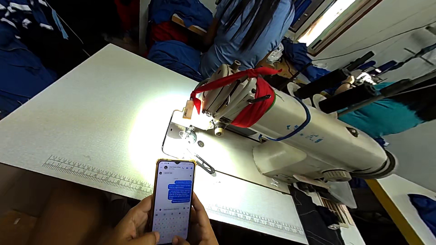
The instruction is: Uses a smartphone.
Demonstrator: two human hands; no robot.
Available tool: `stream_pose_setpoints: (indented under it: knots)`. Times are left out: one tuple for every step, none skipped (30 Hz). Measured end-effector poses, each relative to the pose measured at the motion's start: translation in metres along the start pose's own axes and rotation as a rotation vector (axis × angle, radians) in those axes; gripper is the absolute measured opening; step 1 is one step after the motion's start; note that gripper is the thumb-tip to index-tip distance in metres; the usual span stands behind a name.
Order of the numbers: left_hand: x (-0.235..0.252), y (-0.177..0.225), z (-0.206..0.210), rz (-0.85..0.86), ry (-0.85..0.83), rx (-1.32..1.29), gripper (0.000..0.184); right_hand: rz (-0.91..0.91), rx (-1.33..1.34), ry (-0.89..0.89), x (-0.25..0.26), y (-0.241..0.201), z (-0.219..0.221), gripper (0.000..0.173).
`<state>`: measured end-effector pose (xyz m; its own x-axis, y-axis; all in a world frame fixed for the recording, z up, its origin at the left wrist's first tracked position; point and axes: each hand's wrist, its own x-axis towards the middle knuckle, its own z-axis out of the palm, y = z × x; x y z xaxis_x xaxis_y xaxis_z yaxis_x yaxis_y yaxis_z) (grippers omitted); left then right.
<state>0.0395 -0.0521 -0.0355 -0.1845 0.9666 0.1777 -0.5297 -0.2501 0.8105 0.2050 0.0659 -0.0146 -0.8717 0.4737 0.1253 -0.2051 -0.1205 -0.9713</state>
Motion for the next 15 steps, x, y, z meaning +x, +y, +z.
stream_pose_setpoints:
  knots:
    - [-0.0002,-0.0008,-0.0003,0.001,0.0,-0.004,0.061,-0.004,0.015,-0.01,-0.0001,-0.0001,-0.0008,0.088]
    - [-0.0003,-0.0012,-0.0003,0.001,0.003,-0.005,0.06,-0.007,0.031,-0.02,-0.0004,-0.0004,-0.0019,0.086]
    - [-0.0005,-0.0015,0.0,-0.001,0.008,-0.004,0.061,-0.002,0.046,-0.022,-0.0007,-0.0013,-0.0026,0.084]
    - [-0.0005,-0.0016,0.0004,-0.001,0.01,-0.002,0.061,0.01,0.053,-0.016,-0.001,-0.0027,-0.0028,0.082]
    - [-0.0006,-0.0019,0.0001,0.0,0.004,-0.008,0.062,0.026,0.054,-0.007,-0.0015,-0.0042,-0.0027,0.08]
    - [-0.0005,-0.0023,-0.0002,-0.001,-0.001,-0.012,0.062,0.037,0.048,0.006,-0.0017,-0.0054,-0.0023,0.079]
    - [-0.0004,-0.0027,-0.0005,-0.001,-0.004,-0.012,0.061,0.044,0.042,0.017,-0.0017,-0.0062,-0.0021,0.078]
    - [-0.0003,-0.0029,-0.0003,-0.003,-0.003,-0.011,0.061,0.049,0.037,0.021,-0.0017,-0.0067,-0.0021,0.077]
    - [0.0001,-0.0025,0.0003,-0.007,-0.001,-0.004,0.061,0.053,0.036,0.022,-0.0017,-0.007,-0.0023,0.077]
    - [0.0003,-0.0025,0.0005,-0.007,-0.002,-0.002,0.061,0.057,0.036,0.025,-0.0017,-0.0072,-0.0023,0.078]
    - [0.0003,-0.0031,0.0001,-0.006,-0.004,-0.004,0.061,0.059,0.036,0.028,-0.0017,-0.0072,-0.002,0.078]
    - [0.0002,-0.0037,-0.0005,-0.003,-0.007,-0.008,0.061,0.056,0.042,0.03,-0.0019,-0.0069,-0.0017,0.078]
    - [0.0001,-0.0042,-0.0008,0.0,-0.005,-0.012,0.06,0.051,0.045,0.029,-0.0019,-0.0067,-0.0016,0.078]
    - [0.0001,-0.0045,-0.0011,0.003,-0.006,-0.014,0.06,0.048,0.044,0.028,-0.0017,-0.0067,-0.0015,0.078]
    - [0.0002,-0.0043,-0.001,0.001,-0.006,-0.012,0.061,0.047,0.04,0.026,-0.0015,-0.007,-0.0014,0.077]
